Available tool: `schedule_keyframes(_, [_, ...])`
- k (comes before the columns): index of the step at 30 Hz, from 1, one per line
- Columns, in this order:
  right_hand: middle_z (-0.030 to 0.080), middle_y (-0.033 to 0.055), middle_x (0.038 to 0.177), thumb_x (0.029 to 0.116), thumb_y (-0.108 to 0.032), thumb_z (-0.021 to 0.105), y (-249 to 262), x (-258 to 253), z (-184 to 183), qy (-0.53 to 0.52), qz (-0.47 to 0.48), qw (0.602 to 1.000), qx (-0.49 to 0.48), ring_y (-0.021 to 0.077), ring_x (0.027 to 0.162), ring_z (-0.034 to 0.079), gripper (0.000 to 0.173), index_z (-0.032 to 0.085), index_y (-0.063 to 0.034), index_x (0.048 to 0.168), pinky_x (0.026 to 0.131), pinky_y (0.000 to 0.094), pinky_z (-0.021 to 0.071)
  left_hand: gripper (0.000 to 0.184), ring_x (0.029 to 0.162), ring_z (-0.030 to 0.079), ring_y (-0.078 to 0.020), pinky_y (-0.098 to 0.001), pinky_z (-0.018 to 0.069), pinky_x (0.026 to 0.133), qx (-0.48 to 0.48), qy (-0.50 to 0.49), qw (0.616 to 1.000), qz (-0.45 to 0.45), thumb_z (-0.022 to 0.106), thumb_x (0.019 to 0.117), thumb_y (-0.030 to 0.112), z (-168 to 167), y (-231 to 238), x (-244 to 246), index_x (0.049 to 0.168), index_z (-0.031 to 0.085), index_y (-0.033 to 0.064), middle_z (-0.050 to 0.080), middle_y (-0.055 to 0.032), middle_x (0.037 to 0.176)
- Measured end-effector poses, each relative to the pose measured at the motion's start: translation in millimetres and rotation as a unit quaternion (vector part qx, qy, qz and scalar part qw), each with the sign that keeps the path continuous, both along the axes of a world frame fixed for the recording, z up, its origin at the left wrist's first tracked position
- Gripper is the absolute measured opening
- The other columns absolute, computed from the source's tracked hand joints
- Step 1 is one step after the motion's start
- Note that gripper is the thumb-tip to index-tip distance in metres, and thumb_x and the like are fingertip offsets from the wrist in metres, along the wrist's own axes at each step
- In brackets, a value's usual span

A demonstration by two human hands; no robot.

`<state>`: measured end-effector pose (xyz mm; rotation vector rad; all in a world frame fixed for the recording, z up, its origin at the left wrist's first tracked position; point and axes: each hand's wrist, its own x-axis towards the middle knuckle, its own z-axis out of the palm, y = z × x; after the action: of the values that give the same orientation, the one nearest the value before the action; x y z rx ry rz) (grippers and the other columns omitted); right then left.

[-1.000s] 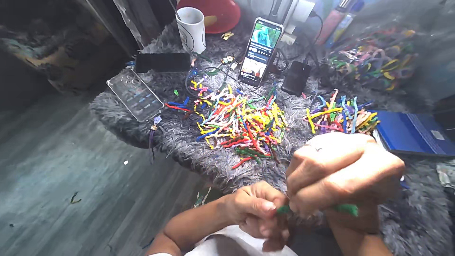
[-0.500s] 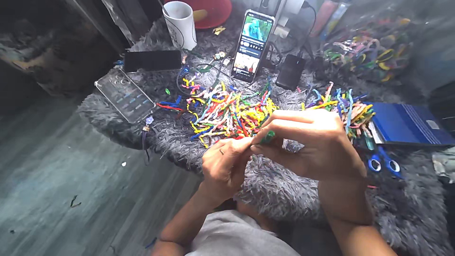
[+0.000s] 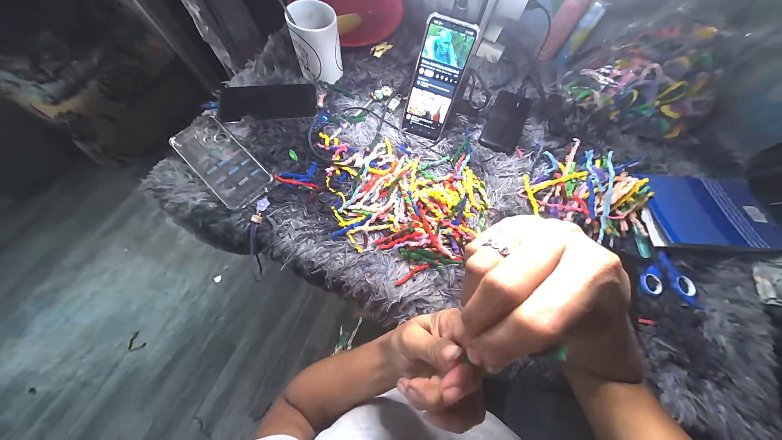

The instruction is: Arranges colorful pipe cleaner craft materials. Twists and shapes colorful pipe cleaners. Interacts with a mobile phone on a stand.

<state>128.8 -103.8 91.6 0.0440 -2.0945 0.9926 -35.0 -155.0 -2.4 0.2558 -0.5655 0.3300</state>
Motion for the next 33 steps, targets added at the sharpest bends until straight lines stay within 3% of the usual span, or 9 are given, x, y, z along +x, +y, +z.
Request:
schedule_keyframes(5, [0.067,0.0061,0.083,0.094,0.0,0.065,3,13,6,-0.02,-0.072,0.997,-0.009,0.0039,0.084,0.064,0.007,0.069,0.0015,0.088,0.074,0.016,0.0522,0.023,0.059,0.061,0.0052,-0.0103,0.0477,0.053,0.169,0.095,0.938,0.286,0.05,0.1082,0.03,14,20,-6,0.105,0.067,0.0142,0.067,0.0084,0.074])
schedule_keyframes(9, [0.067,0.0017,0.082,0.0894,-0.002,0.071,5,18,10,-0.061,-0.179,0.982,0.014,0.0004,0.079,0.065,0.003,0.072,0.0003,0.088,0.07,0.013,0.0556,0.03,0.078,0.065,0.0023,-0.014,0.0547,0.072,0.413,0.247,0.602,0.637,0.04,0.1121,0.025,14,32,-13,0.106,0.06,0.0036,0.068,-0.0008,0.086])
schedule_keyframes(12, [0.067,-0.0005,0.083,0.0895,-0.006,0.071,4,19,11,-0.079,-0.248,0.965,0.025,-0.0007,0.076,0.064,0.005,0.07,-0.0014,0.088,0.067,0.0131,0.0563,0.022,0.081,0.067,-0.0054,-0.0201,0.0544,0.083,0.481,0.298,0.373,0.735,0.046,0.11,0.021,5,37,-8,0.107,0.059,0.0031,0.068,-0.006,0.084])
schedule_keyframes(16, [0.067,-0.0011,0.084,0.0899,-0.008,0.07,5,22,12,-0.082,-0.281,0.956,0.021,-0.0012,0.076,0.064,0.007,0.069,-0.0013,0.088,0.068,0.0133,0.0562,0.021,0.076,0.068,-0.0064,-0.021,0.056,0.08,0.463,0.31,0.325,0.764,0.048,0.1095,0.018,2,37,-3,0.107,0.061,0.0019,0.07,-0.0067,0.085])
schedule_keyframes(20, [0.067,-0.0024,0.084,0.0926,-0.01,0.069,5,24,13,-0.085,-0.294,0.952,0.019,-0.0016,0.076,0.063,0.008,0.069,-0.0025,0.09,0.068,0.013,0.0545,0.027,0.083,0.065,-0.004,-0.0192,0.0517,0.087,0.482,0.298,0.28,0.775,0.053,0.107,0.021,8,41,-5,0.086,0.062,0.0057,0.067,-0.0024,0.08])
schedule_keyframes(23, [0.066,-0.0013,0.085,0.092,-0.008,0.069,5,26,13,-0.087,-0.264,0.96,0.038,-0.0008,0.08,0.064,0.007,0.07,-0.0024,0.089,0.071,0.0127,0.0555,0.036,0.066,0.055,-0.0035,-0.0163,0.0475,0.073,0.46,0.267,0.383,0.755,0.051,0.1067,0.018,8,42,-6,0.074,0.055,0.005,0.053,-0.0026,0.065])
schedule_keyframes(27, [0.068,0.0031,0.085,0.0936,-0.001,0.065,9,24,11,-0.017,-0.126,0.991,0.029,0.0032,0.083,0.065,0.009,0.071,-0.0004,0.088,0.073,0.0165,0.0534,0.037,0.062,0.048,0.0049,-0.013,0.0421,0.062,0.314,0.157,0.778,0.52,0.049,0.1092,0.026,13,32,-9,0.076,0.053,0.0099,0.049,0.0073,0.064])
schedule_keyframes(29, [0.067,0.0057,0.083,0.0926,0.002,0.063,9,20,11,0.006,-0.072,0.997,0.015,0.0046,0.081,0.064,0.009,0.07,0.0017,0.086,0.072,0.0168,0.052,0.037,0.056,0.052,0.0048,-0.0127,0.0437,0.058,0.174,0.088,0.926,0.322,0.056,0.105,0.029,13,24,-5,0.071,0.057,0.0147,0.053,0.0108,0.059])
schedule_keyframes(33, [0.066,0.0039,0.084,0.0947,0.001,0.061,3,19,7,0.041,-0.02,0.997,-0.06,0.0032,0.08,0.062,0.011,0.069,0.0006,0.087,0.07,0.0148,0.0492,0.033,0.052,0.059,0.0005,-0.0143,0.0475,0.054,0.027,0.024,0.994,0.103,0.062,0.1006,0.032,5,5,1,0.073,0.07,0.0151,0.061,0.01,0.059])
